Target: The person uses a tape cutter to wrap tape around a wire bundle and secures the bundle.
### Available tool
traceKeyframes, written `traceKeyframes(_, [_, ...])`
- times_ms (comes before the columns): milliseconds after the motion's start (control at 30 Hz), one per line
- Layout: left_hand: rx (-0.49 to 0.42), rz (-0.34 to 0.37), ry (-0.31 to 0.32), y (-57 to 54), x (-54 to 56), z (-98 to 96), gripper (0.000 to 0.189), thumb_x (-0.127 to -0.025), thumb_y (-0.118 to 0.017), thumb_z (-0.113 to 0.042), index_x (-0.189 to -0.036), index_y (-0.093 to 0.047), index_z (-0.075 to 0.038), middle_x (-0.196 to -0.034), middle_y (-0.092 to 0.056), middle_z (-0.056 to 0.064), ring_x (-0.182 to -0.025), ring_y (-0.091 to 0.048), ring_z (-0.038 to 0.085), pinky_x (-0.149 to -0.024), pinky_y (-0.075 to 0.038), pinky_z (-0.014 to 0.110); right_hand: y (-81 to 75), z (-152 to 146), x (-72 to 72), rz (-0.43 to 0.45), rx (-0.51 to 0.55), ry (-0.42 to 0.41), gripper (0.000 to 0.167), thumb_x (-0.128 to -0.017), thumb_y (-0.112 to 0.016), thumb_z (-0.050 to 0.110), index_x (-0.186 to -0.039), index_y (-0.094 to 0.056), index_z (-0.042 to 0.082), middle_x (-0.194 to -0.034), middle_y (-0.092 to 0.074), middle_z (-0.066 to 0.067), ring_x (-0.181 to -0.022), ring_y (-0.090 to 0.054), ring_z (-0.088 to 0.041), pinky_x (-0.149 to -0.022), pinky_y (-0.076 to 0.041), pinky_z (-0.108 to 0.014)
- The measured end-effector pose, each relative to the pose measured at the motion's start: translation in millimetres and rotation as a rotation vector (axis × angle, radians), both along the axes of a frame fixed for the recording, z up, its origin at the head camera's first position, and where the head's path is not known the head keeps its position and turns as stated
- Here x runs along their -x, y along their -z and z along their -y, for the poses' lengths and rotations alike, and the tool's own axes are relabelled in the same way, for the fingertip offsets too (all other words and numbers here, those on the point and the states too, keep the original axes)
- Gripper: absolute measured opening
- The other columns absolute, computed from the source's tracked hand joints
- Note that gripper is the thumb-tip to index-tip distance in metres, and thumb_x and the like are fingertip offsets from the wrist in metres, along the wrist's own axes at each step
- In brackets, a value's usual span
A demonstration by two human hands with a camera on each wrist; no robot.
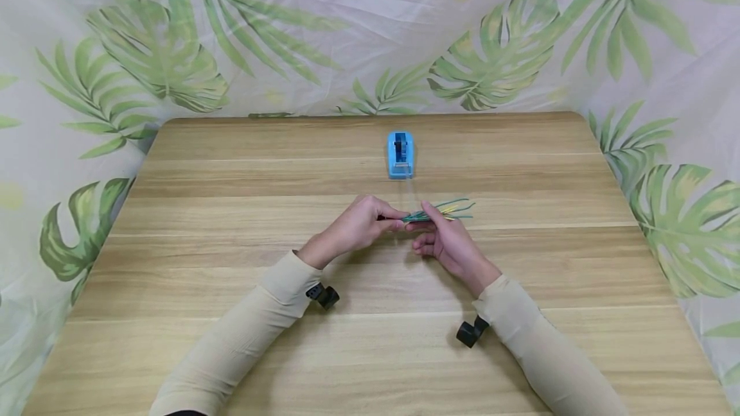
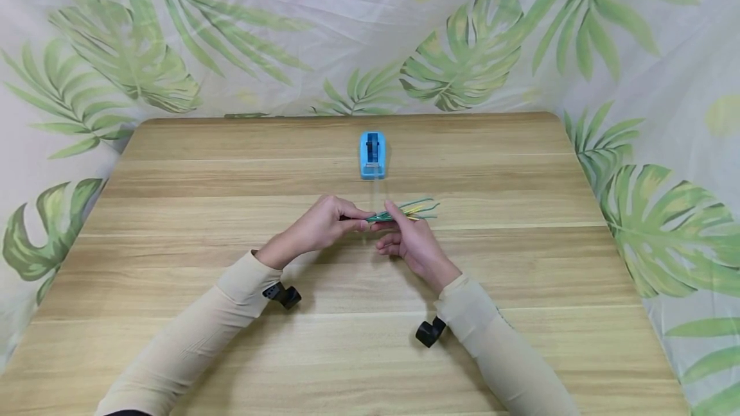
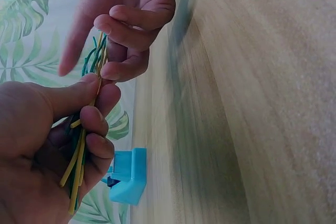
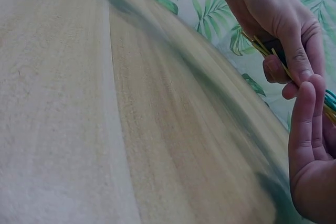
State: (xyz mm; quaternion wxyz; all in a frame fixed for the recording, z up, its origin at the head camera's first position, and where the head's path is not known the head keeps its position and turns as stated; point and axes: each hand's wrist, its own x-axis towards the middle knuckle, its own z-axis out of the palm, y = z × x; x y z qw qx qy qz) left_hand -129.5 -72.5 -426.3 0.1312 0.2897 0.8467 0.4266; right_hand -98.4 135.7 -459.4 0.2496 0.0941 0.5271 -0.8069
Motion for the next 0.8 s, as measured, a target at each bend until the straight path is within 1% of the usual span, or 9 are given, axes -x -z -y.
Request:
traceKeyframes(67, [-0.002,0.007,-0.004,0.5,0.2,-0.3,0.017,-0.092,-0.073,-0.008,-0.109,-0.078,-0.006,-0.102,-0.076,0.005,-0.077,-0.063,0.007,-0.063,-0.049,0.023,0.2,-0.4,0.6,0.013,0.003,-0.003,0.046,-0.099,-0.059,0.05,-0.107,-0.067,0.006,-0.092,-0.073,-0.006,-0.06,-0.065,-0.015,-0.061,-0.057,-0.028])
traceKeyframes(100, [-0.005,0.013,-0.007,0.6,0.2,-0.3,0.017,-0.092,-0.073,-0.009,-0.108,-0.078,-0.006,-0.102,-0.076,0.005,-0.077,-0.064,0.007,-0.063,-0.049,0.023,0.4,-0.5,1.0,0.022,0.005,-0.004,0.046,-0.1,-0.058,0.051,-0.107,-0.067,0.006,-0.091,-0.073,-0.006,-0.06,-0.065,-0.015,-0.062,-0.057,-0.028])
traceKeyframes(200, [-0.018,0.026,-0.016,0.8,-0.1,-0.2,0.014,-0.092,-0.074,-0.009,-0.105,-0.079,-0.006,-0.099,-0.076,0.002,-0.08,-0.065,0.008,-0.065,-0.052,0.024,1.4,-0.5,1.8,0.034,0.0,-0.012,0.043,-0.101,-0.058,0.048,-0.106,-0.069,0.007,-0.091,-0.073,-0.005,-0.061,-0.065,-0.014,-0.062,-0.057,-0.028])
traceKeyframes(300, [-0.034,0.033,-0.021,1.0,-0.3,0.1,0.01,-0.092,-0.074,-0.008,-0.099,-0.079,-0.006,-0.092,-0.076,0.0,-0.082,-0.069,0.013,-0.068,-0.054,0.025,2.5,0.0,2.3,0.041,-0.003,-0.012,0.041,-0.102,-0.057,0.047,-0.104,-0.07,0.008,-0.091,-0.073,-0.005,-0.061,-0.065,-0.014,-0.062,-0.056,-0.027])
traceKeyframes(400, [-0.055,0.053,-0.029,1.1,-0.4,-0.2,0.004,-0.091,-0.074,-0.006,-0.094,-0.076,-0.004,-0.087,-0.075,0.0,-0.082,-0.071,0.017,-0.069,-0.056,0.025,3.3,0.3,2.8,0.038,-0.005,-0.011,0.04,-0.102,-0.057,0.047,-0.103,-0.07,0.009,-0.092,-0.073,-0.005,-0.061,-0.065,-0.014,-0.062,-0.056,-0.027])
traceKeyframes(467, [-0.07,0.073,-0.038,1.1,-0.7,-0.2,0.003,-0.09,-0.075,-0.005,-0.092,-0.072,-0.005,-0.086,-0.074,0.0,-0.082,-0.071,0.016,-0.07,-0.056,0.026,3.3,0.5,3.0,0.038,-0.004,-0.009,0.04,-0.102,-0.057,0.046,-0.103,-0.071,0.009,-0.092,-0.073,-0.005,-0.061,-0.065,-0.014,-0.062,-0.057,-0.028])
traceKeyframes(567, [-0.097,0.091,-0.043,2.1,-0.8,0.2,0.008,-0.09,-0.075,-0.003,-0.088,-0.068,-0.006,-0.087,-0.074,0.001,-0.082,-0.071,0.012,-0.071,-0.057,0.026,3.5,0.7,3.2,0.04,-0.004,-0.007,0.038,-0.102,-0.056,0.046,-0.104,-0.07,0.01,-0.093,-0.072,-0.005,-0.061,-0.065,-0.014,-0.062,-0.056,-0.027])
traceKeyframes(800, [-0.144,0.059,-0.018,5.7,0.8,2.4,0.011,-0.087,-0.077,-0.003,-0.083,-0.068,-0.007,-0.087,-0.074,0.003,-0.081,-0.07,0.012,-0.072,-0.057,0.028,4.7,0.4,3.6,0.04,0.011,-0.027,0.035,-0.103,-0.055,0.044,-0.105,-0.07,0.013,-0.09,-0.072,-0.005,-0.061,-0.063,-0.013,-0.06,-0.054,-0.026])
